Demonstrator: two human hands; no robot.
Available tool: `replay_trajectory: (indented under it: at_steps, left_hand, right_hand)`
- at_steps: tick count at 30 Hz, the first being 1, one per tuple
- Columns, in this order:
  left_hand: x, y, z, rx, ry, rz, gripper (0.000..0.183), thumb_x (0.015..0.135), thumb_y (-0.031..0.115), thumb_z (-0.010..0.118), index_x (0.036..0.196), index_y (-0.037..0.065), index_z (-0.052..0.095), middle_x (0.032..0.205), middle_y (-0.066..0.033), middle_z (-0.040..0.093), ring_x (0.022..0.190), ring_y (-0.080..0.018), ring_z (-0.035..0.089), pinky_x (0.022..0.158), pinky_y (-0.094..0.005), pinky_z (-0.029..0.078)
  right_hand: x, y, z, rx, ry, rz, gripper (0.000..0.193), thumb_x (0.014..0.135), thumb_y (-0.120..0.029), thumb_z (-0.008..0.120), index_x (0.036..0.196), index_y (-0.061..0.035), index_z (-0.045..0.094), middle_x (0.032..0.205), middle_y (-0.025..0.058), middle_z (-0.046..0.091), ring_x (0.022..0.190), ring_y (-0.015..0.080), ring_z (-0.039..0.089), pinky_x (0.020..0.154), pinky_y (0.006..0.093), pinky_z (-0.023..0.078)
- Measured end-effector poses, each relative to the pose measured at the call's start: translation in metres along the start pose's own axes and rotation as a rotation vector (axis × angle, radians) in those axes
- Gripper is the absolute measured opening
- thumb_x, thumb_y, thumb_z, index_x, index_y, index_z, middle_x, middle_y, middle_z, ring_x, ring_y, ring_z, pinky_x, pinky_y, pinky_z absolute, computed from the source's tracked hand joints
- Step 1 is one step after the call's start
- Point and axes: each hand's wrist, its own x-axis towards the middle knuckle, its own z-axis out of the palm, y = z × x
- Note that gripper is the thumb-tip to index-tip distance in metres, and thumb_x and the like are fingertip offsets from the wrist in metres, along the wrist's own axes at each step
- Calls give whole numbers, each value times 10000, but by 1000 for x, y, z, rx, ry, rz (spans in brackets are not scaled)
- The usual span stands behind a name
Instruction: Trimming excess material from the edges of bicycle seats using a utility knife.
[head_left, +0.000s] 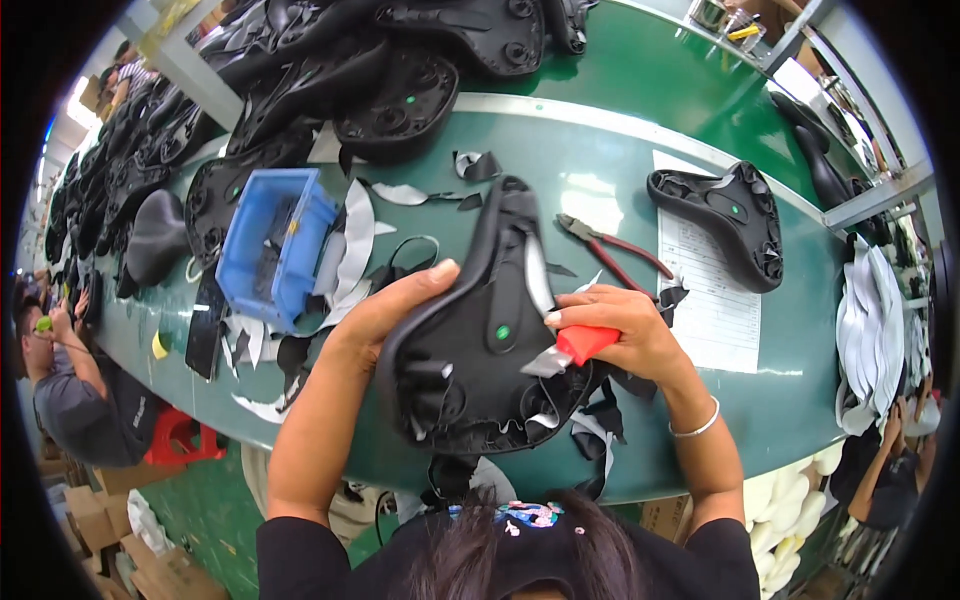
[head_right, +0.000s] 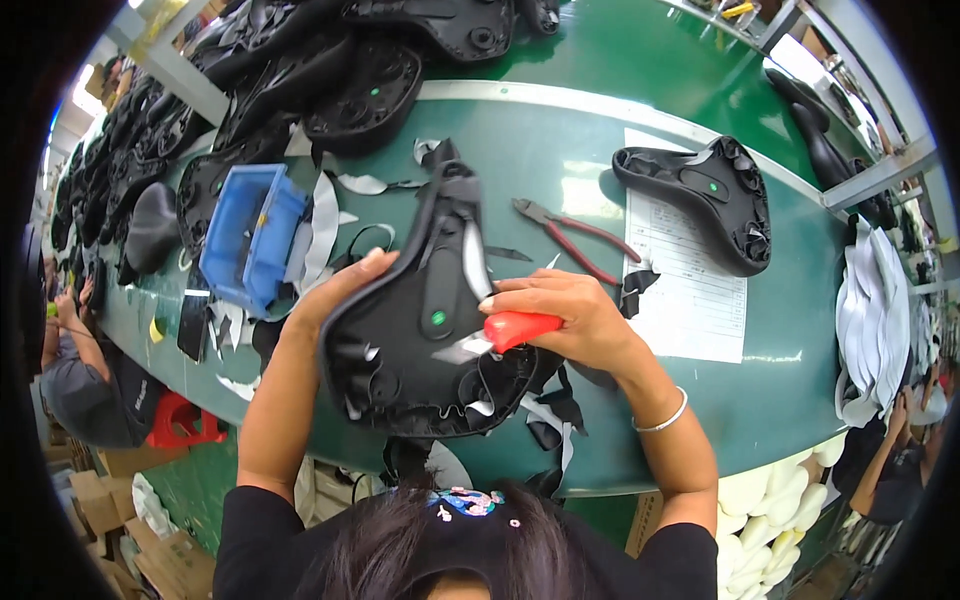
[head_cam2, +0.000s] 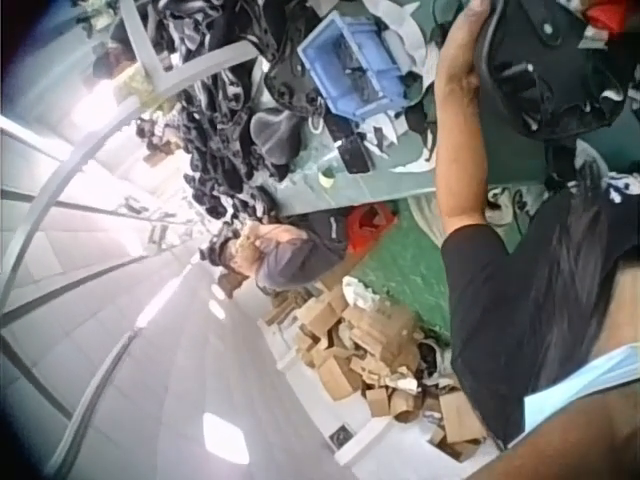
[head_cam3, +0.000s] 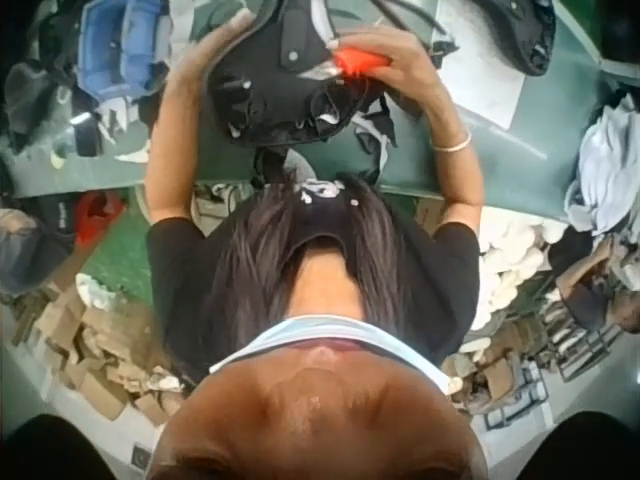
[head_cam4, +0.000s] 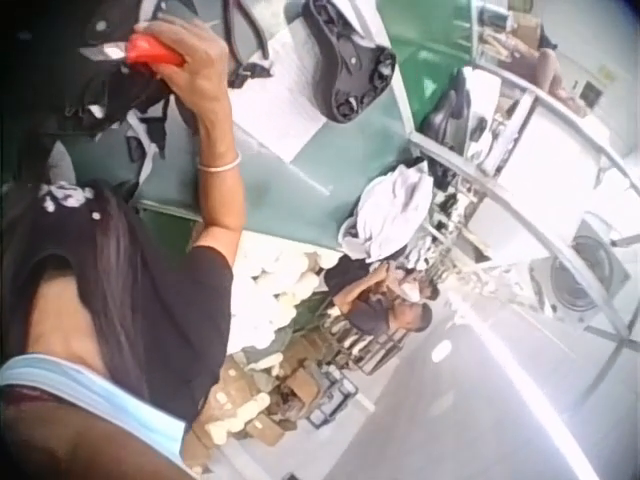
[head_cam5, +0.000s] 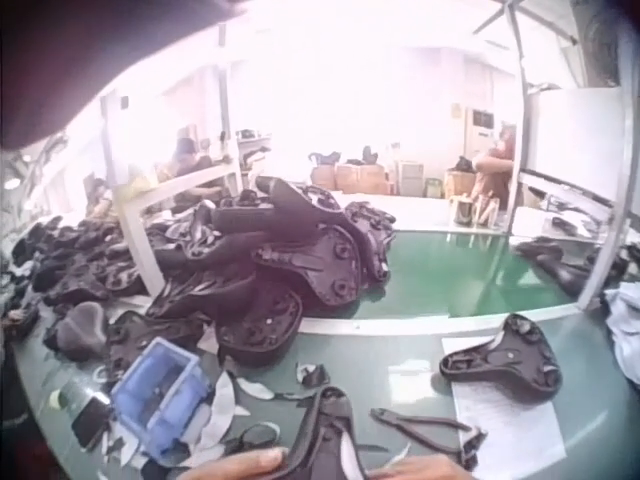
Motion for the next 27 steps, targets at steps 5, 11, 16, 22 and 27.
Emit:
replay_trajectory:
  at_steps: [5,11,16,22,27]
  left_hand:
    - [-18,1,8,439,58,197,630,804,336,697,1251,-29,443,1051,-94,559,894,-153,580,789,-275,493]
    - [-34,11,20,623,242,302,546,789,373,683,1112,-34,515,900,-65,566,758,-117,563,670,-255,485]
    - [-34,15,23,694,211,315,478,774,330,656,1056,-35,531,872,-68,566,738,-121,558,644,-253,471]
    - [-50,-25,7,505,459,425,407,774,285,631,1001,-41,542,842,-53,563,714,-123,542,639,-258,461]
    - [-84,-40,24,275,521,490,353,819,199,626,1067,-27,516,854,-51,560,760,-101,557,694,-252,484]
  right_hand:
    - [-1,-36,19,-11,199,99,472,730,-104,747,1176,-58,599,1060,125,665,826,263,632,762,333,496]
    - [-30,-66,-2,-621,-103,82,519,777,-33,646,1268,-168,547,901,96,651,715,243,617,579,313,492]
    - [-44,-76,5,-862,-284,166,642,785,-31,547,1363,-292,449,722,98,470,519,248,512,462,362,438]
    - [-106,-88,100,-402,154,438,681,837,-39,581,1446,-173,307,686,152,508,523,363,536,475,443,448]
    - [-117,-122,80,-159,117,621,582,801,-19,667,1340,-112,468,1057,238,623,847,376,655,690,406,530]
